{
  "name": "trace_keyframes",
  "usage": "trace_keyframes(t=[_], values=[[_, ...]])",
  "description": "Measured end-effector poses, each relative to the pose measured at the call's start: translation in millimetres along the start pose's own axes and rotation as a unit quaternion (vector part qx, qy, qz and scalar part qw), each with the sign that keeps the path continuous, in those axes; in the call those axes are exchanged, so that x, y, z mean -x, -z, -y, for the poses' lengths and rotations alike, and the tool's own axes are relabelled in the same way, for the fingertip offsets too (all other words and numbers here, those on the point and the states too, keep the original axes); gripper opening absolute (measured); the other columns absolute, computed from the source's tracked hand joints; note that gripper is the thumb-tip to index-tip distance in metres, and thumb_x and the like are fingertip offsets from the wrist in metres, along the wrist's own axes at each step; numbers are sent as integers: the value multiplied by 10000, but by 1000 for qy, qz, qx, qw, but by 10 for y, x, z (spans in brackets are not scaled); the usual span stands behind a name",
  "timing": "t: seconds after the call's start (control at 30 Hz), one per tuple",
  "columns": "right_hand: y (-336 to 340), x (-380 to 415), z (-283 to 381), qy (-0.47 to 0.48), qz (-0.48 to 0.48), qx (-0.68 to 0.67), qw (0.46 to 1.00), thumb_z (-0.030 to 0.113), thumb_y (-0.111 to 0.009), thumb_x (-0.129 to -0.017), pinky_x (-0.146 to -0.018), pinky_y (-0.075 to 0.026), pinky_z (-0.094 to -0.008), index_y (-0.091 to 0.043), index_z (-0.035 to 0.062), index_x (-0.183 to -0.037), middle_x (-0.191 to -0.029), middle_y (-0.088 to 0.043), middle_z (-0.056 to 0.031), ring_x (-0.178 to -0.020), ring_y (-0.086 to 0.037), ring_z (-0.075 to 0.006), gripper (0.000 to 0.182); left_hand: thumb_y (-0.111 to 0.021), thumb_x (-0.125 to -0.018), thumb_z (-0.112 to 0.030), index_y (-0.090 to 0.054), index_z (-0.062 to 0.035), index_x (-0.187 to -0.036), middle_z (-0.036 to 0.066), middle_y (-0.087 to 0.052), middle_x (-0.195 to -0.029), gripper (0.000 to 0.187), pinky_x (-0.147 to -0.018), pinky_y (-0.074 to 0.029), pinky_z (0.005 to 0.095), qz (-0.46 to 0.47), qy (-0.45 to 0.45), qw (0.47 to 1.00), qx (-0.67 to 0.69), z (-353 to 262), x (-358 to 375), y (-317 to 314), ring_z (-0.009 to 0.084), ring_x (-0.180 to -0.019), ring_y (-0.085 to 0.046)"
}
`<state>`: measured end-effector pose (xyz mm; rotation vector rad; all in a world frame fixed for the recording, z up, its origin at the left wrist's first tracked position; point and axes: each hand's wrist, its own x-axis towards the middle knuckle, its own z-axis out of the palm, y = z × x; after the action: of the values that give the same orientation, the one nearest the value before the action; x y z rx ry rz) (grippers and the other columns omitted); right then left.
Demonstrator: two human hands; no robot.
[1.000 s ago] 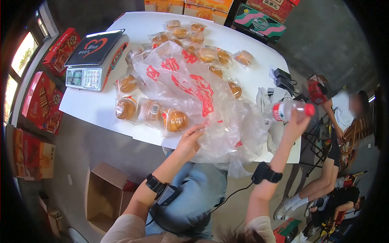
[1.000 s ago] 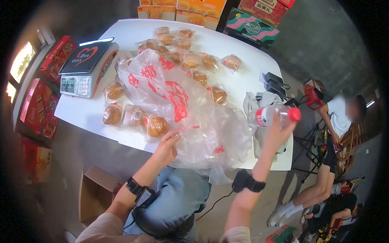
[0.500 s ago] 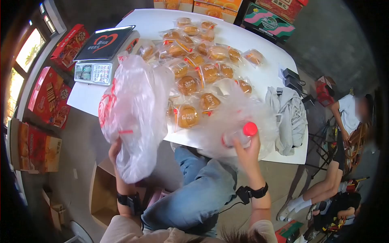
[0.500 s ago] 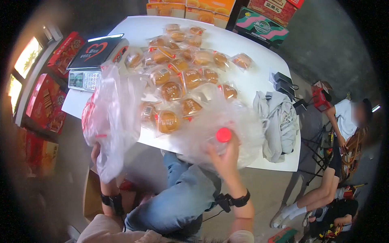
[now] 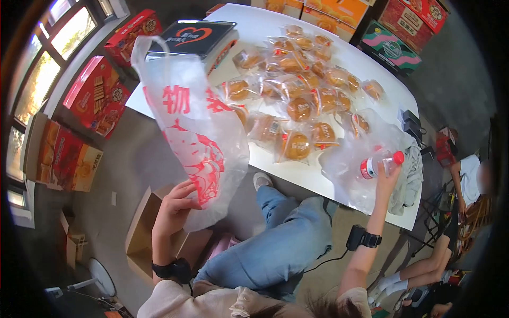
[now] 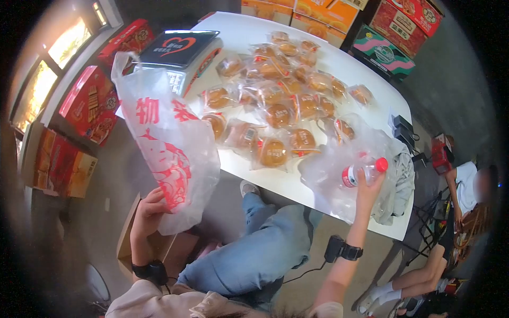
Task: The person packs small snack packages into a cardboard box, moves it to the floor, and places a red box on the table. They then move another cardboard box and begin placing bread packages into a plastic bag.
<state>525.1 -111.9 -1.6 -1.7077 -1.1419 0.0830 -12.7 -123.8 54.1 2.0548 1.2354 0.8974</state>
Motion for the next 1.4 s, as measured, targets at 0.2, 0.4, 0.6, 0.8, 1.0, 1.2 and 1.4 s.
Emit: trace_keyframes(t=[0.2,0.4,0.6,0.8,1.0,1.2,1.4], values=[[50,-3,824,141,-162,194,957,166,-640,-759,-1018,-241,-390,-272,17,-1318,-1314,-353,-156,-1237,-307,-266,685,-586,-600,104,-669,-108,-717,85,-582,-1122,256,-953,-357,424,-24,-35,993,-107,188,249,214,282,-1124,-484],[-529,82,2157,171,143,-94,970,212,-607,-782,-965,-315,-366,-332,38,-1296,-1227,-445,-136,-1142,-429,-239,609,-608,-630,13,-659,-147,-693,85,-561,-1161,179,-976,-320,471,-67,-84,976,-190,246,469,308,292,-1148,-468],[-1525,78,3235,182,276,-364,871,161,-619,-763,-921,-370,-327,-425,72,-1243,-1161,-518,-100,-1078,-489,-203,526,-642,-597,-59,-656,-153,-648,84,-534,-1200,107,-997,-289,467,-67,-60,977,-194,369,747,382,274,-1188,-429],[-1682,381,3511,257,364,-55,893,152,-537,-824,-686,-453,-307,-592,28,-996,-854,-616,-105,-785,-592,-176,218,-539,-644,49,-677,-111,-781,142,-432,-1293,252,-1002,-267,482,-55,87,971,-216,614,1004,586,306,-1227,-367],[-1998,1076,3602,-59,536,-317,780,92,-462,-871,-587,-472,-271,-541,15,-1055,-810,-597,-94,-675,-601,-143,215,-542,-759,26,-507,-37,-1148,156,-546,-1101,396,-862,-404,353,-310,246,918,-38,399,916,609,271,-1025,-526],[-2049,1473,3686,57,726,-334,599,3,-391,-876,-716,-477,-264,-483,13,-1186,-896,-611,-109,-817,-610,-138,323,-769,-600,-220,-341,-9,-1235,158,-347,-1239,794,-933,-340,384,-210,98,969,-90,-62,480,458,281,-1129,-367],[-2102,1497,3663,285,725,-206,592,28,-463,-783,-710,-470,-284,-523,59,-1160,-875,-622,-136,-763,-615,-220,384,-827,-503,-226,-117,-112,-1301,154,-174,-1347,1074,-983,-292,399,-372,17,904,-208,213,372,516,309,-1244,-253]])
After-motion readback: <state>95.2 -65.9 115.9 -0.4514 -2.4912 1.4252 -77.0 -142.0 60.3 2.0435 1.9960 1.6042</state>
